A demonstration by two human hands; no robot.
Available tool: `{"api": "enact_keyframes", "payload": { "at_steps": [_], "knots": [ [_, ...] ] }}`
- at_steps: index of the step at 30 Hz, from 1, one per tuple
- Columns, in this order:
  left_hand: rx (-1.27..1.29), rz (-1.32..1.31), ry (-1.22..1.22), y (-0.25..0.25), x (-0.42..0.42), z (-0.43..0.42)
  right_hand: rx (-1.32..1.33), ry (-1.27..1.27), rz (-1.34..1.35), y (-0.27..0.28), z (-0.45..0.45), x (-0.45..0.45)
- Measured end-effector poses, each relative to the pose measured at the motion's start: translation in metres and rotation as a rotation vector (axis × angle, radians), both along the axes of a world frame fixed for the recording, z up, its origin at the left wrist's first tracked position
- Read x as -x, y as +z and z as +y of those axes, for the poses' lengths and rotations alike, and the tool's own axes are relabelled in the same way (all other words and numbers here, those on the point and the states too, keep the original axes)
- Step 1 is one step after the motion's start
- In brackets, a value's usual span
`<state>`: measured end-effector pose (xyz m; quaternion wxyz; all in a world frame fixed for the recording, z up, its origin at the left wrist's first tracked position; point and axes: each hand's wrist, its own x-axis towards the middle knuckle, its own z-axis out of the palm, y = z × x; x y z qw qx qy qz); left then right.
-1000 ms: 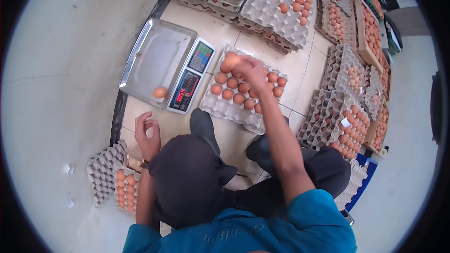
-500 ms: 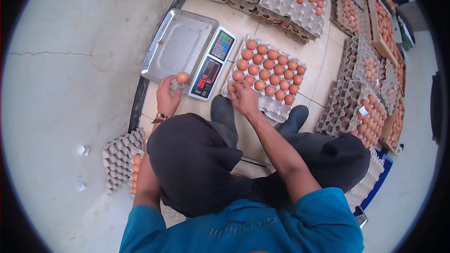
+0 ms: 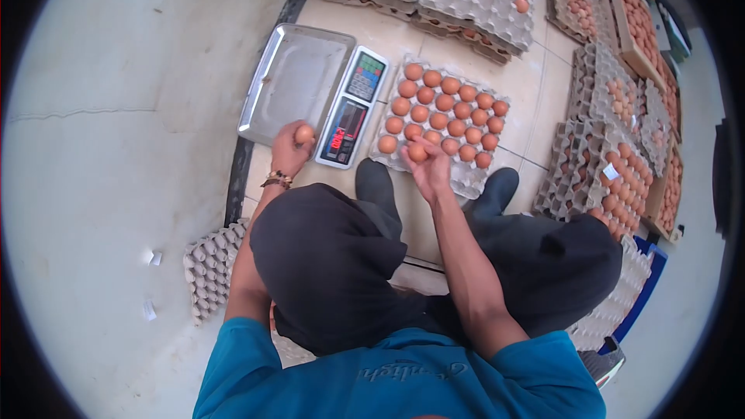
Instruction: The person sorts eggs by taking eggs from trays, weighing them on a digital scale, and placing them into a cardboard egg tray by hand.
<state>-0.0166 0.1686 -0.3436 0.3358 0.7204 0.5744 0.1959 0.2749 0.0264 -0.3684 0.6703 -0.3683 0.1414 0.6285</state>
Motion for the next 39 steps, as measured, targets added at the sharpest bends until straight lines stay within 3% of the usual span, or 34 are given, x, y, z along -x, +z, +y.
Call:
{"api": "enact_keyframes", "payload": {
  "at_steps": [2,3,6,8,10,12,16,17,20,24,29,33,34,36,37,39],
  "knots": [
    [0.23,-0.324,0.169,0.003,-0.007,-0.005,-0.035,0.044,-0.024,0.012,-0.001,-0.004],
    [0.169,-0.446,0.111,0.002,-0.008,-0.005,-0.036,0.077,-0.062,0.023,0.003,-0.001],
    [0.609,-0.867,0.282,0.041,-0.025,-0.019,-0.084,0.22,-0.151,0.032,0.016,0.015],
    [0.739,-0.933,0.239,0.055,-0.033,-0.029,-0.14,0.368,-0.322,0.032,0.029,0.037],
    [0.863,-0.981,0.202,0.06,-0.032,-0.035,-0.197,0.416,-0.32,0.036,0.043,0.059],
    [0.843,-1.01,0.248,0.062,-0.028,-0.044,-0.231,0.454,-0.303,0.033,0.057,0.079],
    [0.785,-1.043,0.392,0.069,-0.007,-0.064,-0.339,0.569,-0.928,0.015,0.094,0.124],
    [0.767,-1.062,0.421,0.071,-0.002,-0.069,-0.334,0.595,-0.962,0.013,0.101,0.129],
    [0.744,-1.116,0.509,0.084,0.008,-0.077,-0.462,0.65,-0.809,0.009,0.122,0.135],
    [0.709,-1.253,0.599,0.09,0.016,-0.085,-0.327,0.774,-0.163,0.054,0.113,0.121],
    [0.747,-1.053,0.528,0.089,0.024,-0.085,-0.536,0.883,-0.795,0.073,0.094,0.128],
    [0.653,-0.772,0.439,0.085,0.019,-0.092,-0.677,0.924,-1.027,0.085,0.086,0.125],
    [0.618,-0.793,0.41,0.091,0.015,-0.093,-0.718,0.915,-0.982,0.085,0.085,0.126],
    [0.529,-0.824,0.422,0.098,0.008,-0.099,-0.865,0.936,-1.157,0.085,0.086,0.122],
    [0.473,-0.828,0.46,0.097,0.01,-0.107,-0.881,0.962,-1.038,0.088,0.085,0.121],
    [0.386,-0.996,0.516,0.122,0.02,-0.133,-0.682,1.079,-0.964,0.091,0.077,0.109]
  ]
}}
